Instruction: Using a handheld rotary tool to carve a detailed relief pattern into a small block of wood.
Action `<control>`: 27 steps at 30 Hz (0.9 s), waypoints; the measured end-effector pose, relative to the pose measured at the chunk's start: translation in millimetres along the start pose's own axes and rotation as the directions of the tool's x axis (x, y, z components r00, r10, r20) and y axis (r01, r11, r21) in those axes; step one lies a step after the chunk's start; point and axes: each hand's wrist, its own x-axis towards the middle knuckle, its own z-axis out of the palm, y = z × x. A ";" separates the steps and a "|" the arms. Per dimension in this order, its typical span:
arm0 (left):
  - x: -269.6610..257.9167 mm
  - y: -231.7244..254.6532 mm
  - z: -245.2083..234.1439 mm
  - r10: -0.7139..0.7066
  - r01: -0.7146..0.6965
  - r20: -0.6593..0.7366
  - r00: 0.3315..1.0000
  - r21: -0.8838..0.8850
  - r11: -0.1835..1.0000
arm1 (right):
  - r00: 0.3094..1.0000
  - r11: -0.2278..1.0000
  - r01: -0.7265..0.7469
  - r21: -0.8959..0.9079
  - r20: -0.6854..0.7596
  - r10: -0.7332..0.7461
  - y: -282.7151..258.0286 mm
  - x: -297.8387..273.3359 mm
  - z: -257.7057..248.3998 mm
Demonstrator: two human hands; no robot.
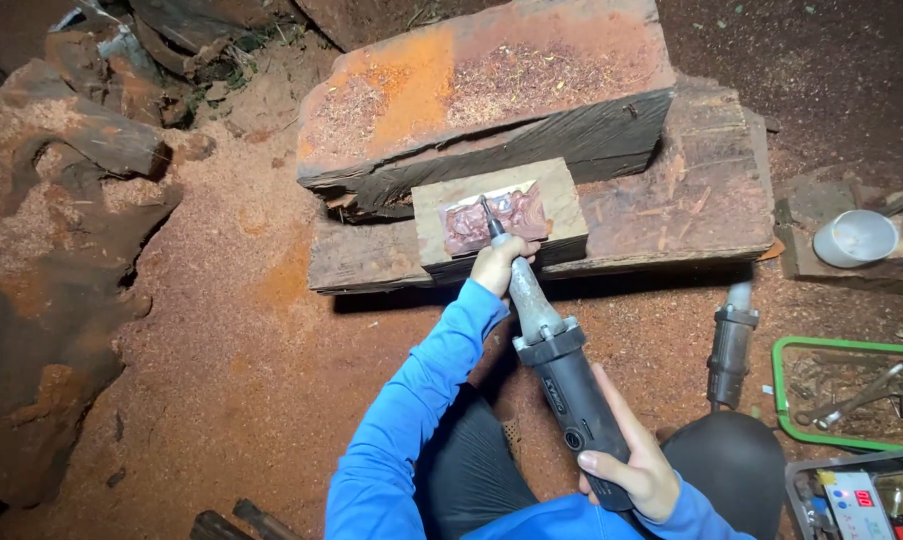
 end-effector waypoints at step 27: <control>16.4 -9.0 30.3 0.021 -0.022 0.049 0.999 0.020 1.000 | 0.996 0.996 0.084 0.035 -0.034 -0.082 -1.9 -12.3 -9.4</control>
